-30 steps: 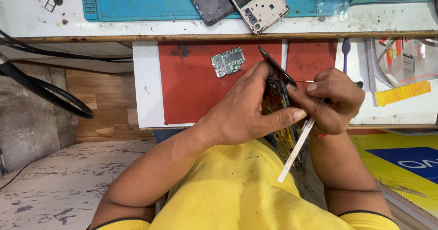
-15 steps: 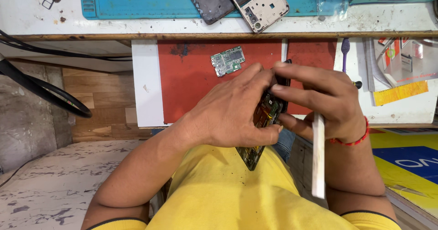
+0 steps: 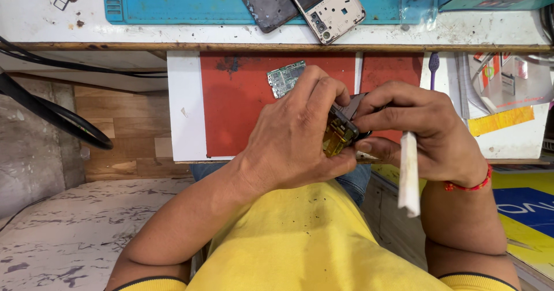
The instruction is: The person disassembles a smartphone by prying open the back cover and removing internal components. They use a metal prying tool to separate the casing and a screwdriver to detach connectors, exposing the battery and circuit boards.
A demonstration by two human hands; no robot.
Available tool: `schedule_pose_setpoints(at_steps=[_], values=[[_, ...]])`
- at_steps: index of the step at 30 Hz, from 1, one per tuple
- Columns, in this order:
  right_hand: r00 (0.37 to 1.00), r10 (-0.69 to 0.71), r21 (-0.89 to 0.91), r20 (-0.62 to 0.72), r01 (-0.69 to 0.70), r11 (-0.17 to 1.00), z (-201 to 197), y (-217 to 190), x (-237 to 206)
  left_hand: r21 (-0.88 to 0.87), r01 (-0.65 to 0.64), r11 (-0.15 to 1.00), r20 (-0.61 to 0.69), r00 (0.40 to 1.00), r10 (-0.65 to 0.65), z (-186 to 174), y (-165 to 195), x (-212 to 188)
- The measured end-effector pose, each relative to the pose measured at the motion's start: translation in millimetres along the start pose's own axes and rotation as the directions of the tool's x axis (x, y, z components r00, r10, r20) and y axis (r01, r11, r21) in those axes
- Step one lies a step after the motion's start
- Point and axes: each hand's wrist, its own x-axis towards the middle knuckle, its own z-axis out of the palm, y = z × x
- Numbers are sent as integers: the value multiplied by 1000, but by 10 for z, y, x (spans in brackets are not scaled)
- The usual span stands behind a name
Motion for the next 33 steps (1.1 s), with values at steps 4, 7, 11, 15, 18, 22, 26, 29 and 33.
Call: schedule_pose_setpoints(at_steps=[4, 7, 11, 15, 18, 22, 26, 29, 33], values=[[996, 64, 39, -63, -62, 997, 56, -106, 0, -7, -72, 997, -24, 997, 72, 18, -5, -13], [993, 117, 11, -16, -117, 993, 10, -145, -5, -15, -65, 998, -16, 998, 64, 31, 0, -21], [992, 118, -33, 45, -117, 993, -40, -170, 47, -24, -47, 999, 3, 999, 47, 40, -9, -34], [987, 137, -38, 86, -134, 990, -84, -251, 99, -18, -60, 998, 10, 998, 61, 47, -29, -25], [989, 113, -69, 92, -107, 992, -89, -253, 109, -41, -55, 998, 39, 998, 56, 43, -28, 3], [987, 161, -110, 8, -159, 981, -82, -155, 39, -68, -28, 997, 30, 999, 30, 15, 4, 13], [978, 208, 169, -35, -199, 965, -48, -17, -46, -66, -63, 996, 24, 998, 64, -2, -17, -60], [990, 132, 279, -46, -114, 954, 76, 89, -82, -251, -82, 965, 40, 995, 95, 85, -101, -140], [986, 108, 501, -127, -31, 865, 291, 149, -224, -911, 179, 372, 154, 983, -96, 267, -167, -291]])
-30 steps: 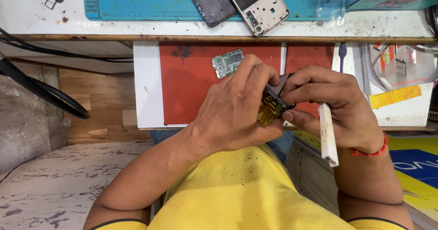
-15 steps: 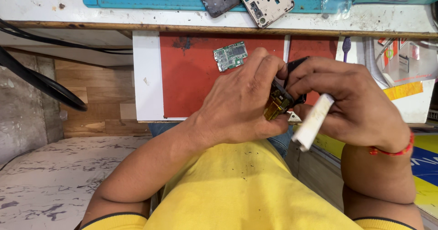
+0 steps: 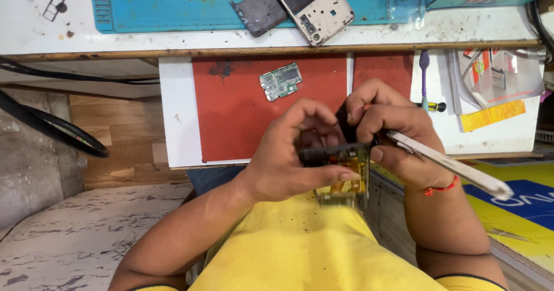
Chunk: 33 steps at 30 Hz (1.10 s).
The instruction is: The person disassembles a smartphone by prying open the back cover and removing internal components. They use a metal prying tool to separate the casing and a screwdriver to detach connectors, exposing the battery and circuit boards.
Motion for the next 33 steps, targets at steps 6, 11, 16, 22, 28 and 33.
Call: schedule_pose_setpoints(at_steps=[6, 11, 16, 22, 28, 33], values=[[993, -33, 313, 112, -4, 950, 41, 150, -72, 278, 7, 960, -78, 997, 16, 165, 105, -279], [994, 7, 536, 106, -63, 842, 81, 388, 209, 407, 159, 900, -216, 974, -74, 140, 69, -114], [988, 148, 226, -41, -136, 965, -149, 555, 322, 355, 222, 908, -319, 942, -106, -64, -375, 260], [846, 84, 130, -527, -17, 991, -245, 611, -106, 266, 289, 920, -313, 928, -201, -175, -655, 502], [711, 157, 333, -685, 114, 936, -149, 905, -255, 192, 299, 935, -346, 912, -221, -172, -708, 591], [762, 24, 166, -647, 110, 980, 4, 943, -334, 136, 281, 950, -364, 906, -216, -128, -666, 516]])
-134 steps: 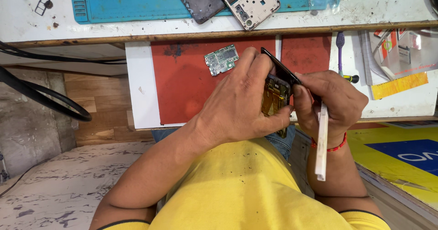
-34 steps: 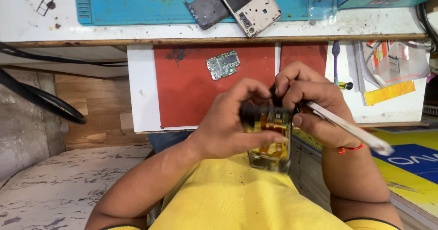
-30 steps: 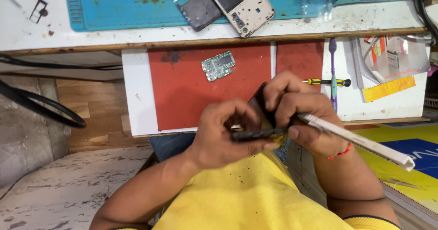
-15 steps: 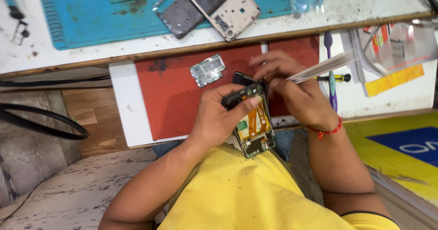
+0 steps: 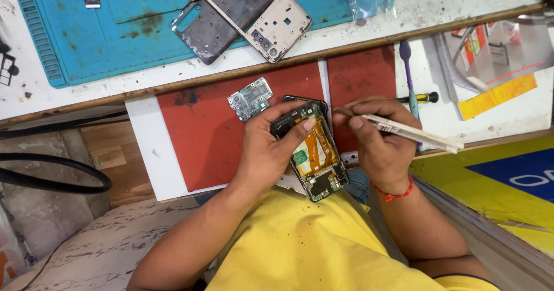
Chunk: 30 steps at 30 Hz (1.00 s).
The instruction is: The person disassembles a smartphone by prying open the back cover and removing internal components. They use a metal prying tool to separate the casing and a screwdriver to detach connectors, exposing the battery and circuit boards.
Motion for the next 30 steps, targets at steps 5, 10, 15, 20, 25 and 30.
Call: schedule_pose_setpoints(at_steps=[5, 10, 15, 20, 25, 30], values=[[975, -220, -294, -27, 202, 934, 133, 86, -154, 19, -88, 996, 34, 996, 87, -2, 53, -74], [946, -321, -390, -52, 276, 878, 200, 144, -205, 38, -86, 996, 12, 996, 86, -4, 37, -96], [924, -381, -490, 23, 342, 802, 217, 145, -173, 57, -97, 994, 3, 995, 97, -10, 8, -111], [919, -394, -534, 23, 345, 772, 243, 139, -152, 29, -116, 993, 5, 993, 116, 5, -13, -108], [915, -403, -593, -7, 321, 739, 317, 113, -132, 27, -110, 994, -7, 994, 110, 16, -43, -98], [842, -525, -725, 124, 438, 532, 370, 108, -114, -4, -112, 994, -52, 992, 111, 50, -67, -110]])
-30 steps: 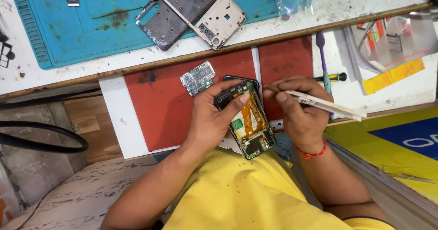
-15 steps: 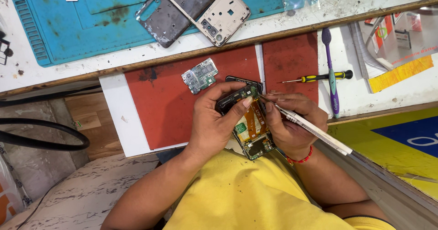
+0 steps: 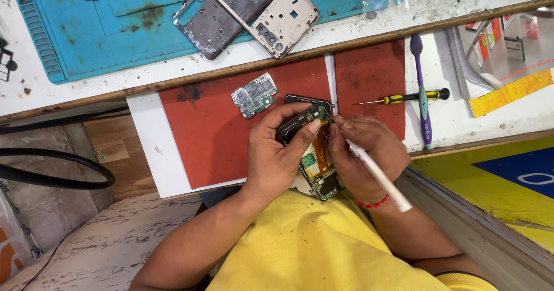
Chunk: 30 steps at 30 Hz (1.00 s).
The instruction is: The person disassembles a smartphone by prying open the back cover and removing internal components. They use a metal prying tool to separate the casing and a screwdriver to detach connectors, exposing the battery and circuit boards.
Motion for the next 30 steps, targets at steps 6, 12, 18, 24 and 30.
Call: schedule_pose_setpoints(at_steps=[6, 12, 18, 24, 30], values=[[765, 630, 374, 137, -628, 682, -114, 28, -105, 68, -3, 998, 62, 998, -1, -19, 43, -4], [691, 679, 536, 248, -682, 498, -176, 40, -93, 149, -32, 988, 235, 972, -4, -142, 214, 22], [985, 171, 173, -5, -167, 971, -36, -61, -128, 326, -133, 936, 186, 980, 75, -131, 246, 15], [794, 600, 414, 102, -582, 700, -75, -29, -183, 270, -107, 957, 165, 984, 63, -124, 178, 13], [903, 426, 396, 59, -412, 820, -71, -29, -206, 275, -51, 960, 177, 984, 1, -154, 181, 17]])
